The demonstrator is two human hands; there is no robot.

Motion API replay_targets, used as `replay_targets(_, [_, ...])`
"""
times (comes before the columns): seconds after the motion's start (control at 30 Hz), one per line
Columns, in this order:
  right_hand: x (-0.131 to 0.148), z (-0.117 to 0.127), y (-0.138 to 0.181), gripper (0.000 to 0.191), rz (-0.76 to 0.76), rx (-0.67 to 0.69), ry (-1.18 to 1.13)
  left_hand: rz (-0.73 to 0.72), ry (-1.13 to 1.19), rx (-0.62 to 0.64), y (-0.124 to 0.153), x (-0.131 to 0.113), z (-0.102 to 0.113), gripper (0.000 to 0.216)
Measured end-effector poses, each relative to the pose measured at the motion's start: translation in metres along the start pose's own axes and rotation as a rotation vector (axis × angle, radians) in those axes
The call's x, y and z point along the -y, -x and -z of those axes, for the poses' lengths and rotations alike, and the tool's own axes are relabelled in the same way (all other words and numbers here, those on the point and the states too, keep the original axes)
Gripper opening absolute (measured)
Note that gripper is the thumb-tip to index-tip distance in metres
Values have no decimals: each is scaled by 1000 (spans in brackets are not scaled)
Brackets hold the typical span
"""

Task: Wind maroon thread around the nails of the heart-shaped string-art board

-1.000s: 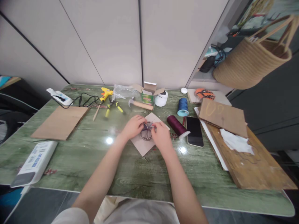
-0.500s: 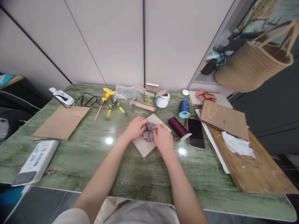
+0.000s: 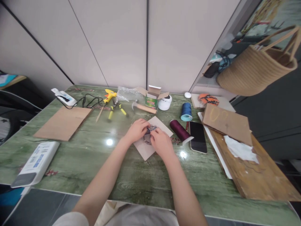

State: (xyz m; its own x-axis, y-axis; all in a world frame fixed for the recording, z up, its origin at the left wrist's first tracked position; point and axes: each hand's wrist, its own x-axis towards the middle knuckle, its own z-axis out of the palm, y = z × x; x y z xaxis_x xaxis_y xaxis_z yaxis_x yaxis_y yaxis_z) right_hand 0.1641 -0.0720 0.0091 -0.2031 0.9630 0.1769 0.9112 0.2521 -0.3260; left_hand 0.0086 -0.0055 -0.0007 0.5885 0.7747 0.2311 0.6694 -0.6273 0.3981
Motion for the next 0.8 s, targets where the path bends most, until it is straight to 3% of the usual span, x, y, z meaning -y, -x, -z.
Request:
replay_targets(0.2, [-5, 3, 0, 23, 1, 12, 60, -6, 36, -32, -1, 0, -1, 21])
replay_targets(0.4, [-12, -1, -2, 26, -35, -38, -65, 8, 171, -70, -1, -2, -3, 25])
replay_targets(0.53, [-18, -5, -5, 25, -87, -120, -211, 45, 212, -80, -1, -9, -1, 22])
replay_targets(0.67, [-24, -7, -8, 23, -149, -227, -297, 87, 190, -93, -2, -18, -3, 38])
replay_targets(0.8, [-29, -11, -10, 22, -172, -326, -310, 155, 150, -121, -4, -24, -11, 27])
